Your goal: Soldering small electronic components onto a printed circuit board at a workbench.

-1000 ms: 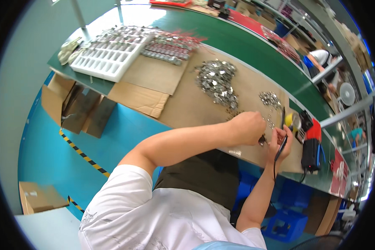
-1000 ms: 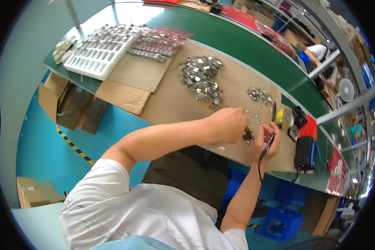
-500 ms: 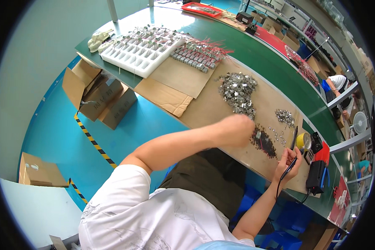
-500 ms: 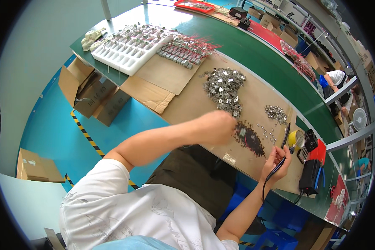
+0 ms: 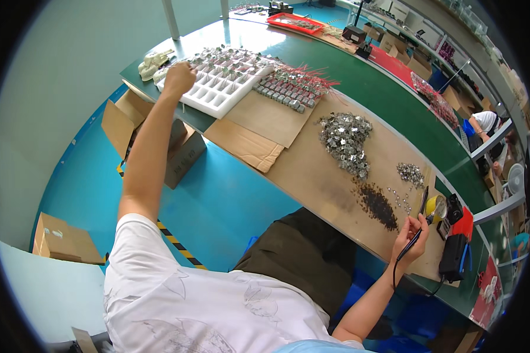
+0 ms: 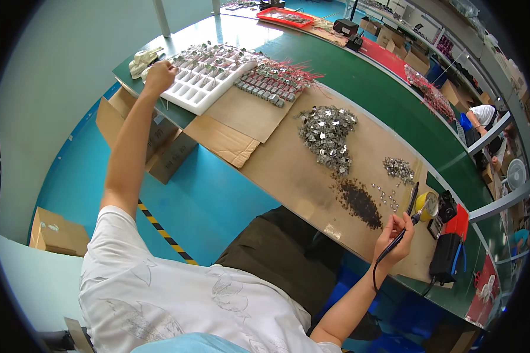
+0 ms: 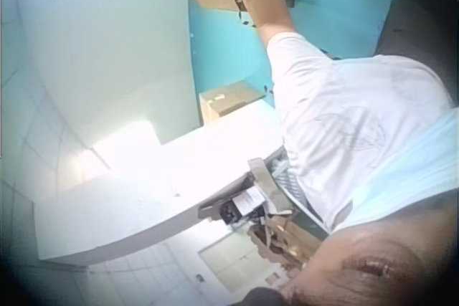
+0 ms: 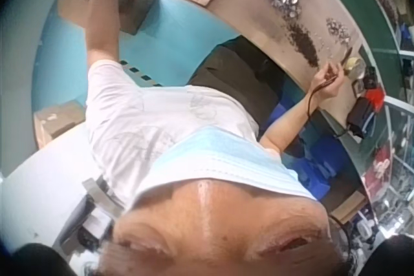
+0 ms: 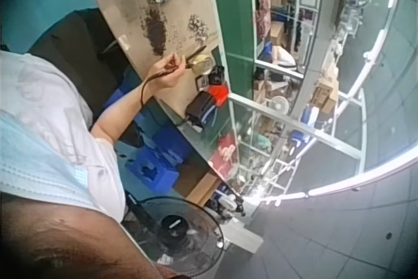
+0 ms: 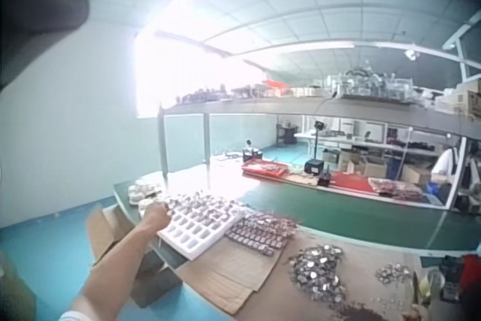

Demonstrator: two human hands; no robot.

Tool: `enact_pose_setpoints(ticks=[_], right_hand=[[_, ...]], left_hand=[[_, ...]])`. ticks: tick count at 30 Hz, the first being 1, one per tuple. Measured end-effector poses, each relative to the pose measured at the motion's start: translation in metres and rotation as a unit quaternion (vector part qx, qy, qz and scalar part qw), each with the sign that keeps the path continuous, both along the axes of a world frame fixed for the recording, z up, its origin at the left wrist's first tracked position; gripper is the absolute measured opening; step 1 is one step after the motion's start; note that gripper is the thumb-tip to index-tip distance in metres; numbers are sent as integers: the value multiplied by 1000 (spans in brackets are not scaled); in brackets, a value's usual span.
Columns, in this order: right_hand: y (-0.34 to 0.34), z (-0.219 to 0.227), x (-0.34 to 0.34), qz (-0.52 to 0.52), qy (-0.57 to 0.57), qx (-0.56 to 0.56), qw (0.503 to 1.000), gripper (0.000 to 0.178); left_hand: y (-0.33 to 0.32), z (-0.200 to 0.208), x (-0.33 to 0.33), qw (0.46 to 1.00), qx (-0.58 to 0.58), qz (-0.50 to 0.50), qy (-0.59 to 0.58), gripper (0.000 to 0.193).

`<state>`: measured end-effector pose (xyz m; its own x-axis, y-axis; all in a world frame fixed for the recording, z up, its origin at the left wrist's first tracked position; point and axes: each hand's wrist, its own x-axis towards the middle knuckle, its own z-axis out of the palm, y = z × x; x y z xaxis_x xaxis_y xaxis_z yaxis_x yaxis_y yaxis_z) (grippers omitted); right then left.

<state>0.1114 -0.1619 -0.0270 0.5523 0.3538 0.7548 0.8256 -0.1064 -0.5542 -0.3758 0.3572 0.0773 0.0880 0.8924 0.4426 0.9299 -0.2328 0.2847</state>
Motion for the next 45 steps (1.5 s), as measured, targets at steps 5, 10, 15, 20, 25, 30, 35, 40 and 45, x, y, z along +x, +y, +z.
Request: enact_pose_setpoints(ticks=[5,10,15,20,25,30,35,40,45], right_hand=[[2,1,-3,5,-12,-13,1000,35],[-1,0,-3,-1,-23,-23,999,35],[4,8,-7,32,-29,-15,999,35],[2,8,-7,64,-35,-22,997,38],[3,12,-10,84,-32,-23,996,41],[3,17,-16,93,-8,-31,995,41],[-1,10,-9,110,12,-61,992,41],[1,15,-12,119,15,-73,990,42],[0,15,-11,116,9,-67,991,44]], left_hand=[[24,-7,-37,1000,6,13,8,38],[17,-3,-21,996,-60,-15,-58,46],[-72,-15,37,974,-92,-112,-172,59],[-217,-28,109,863,-317,-285,-271,50],[-282,-46,154,718,-435,-413,-353,40],[-289,-47,195,775,-66,-553,-297,30],[-216,-15,235,840,-178,-267,-437,31],[-94,-57,238,971,78,-188,-127,38],[-79,-50,248,976,-128,-177,11,37]])
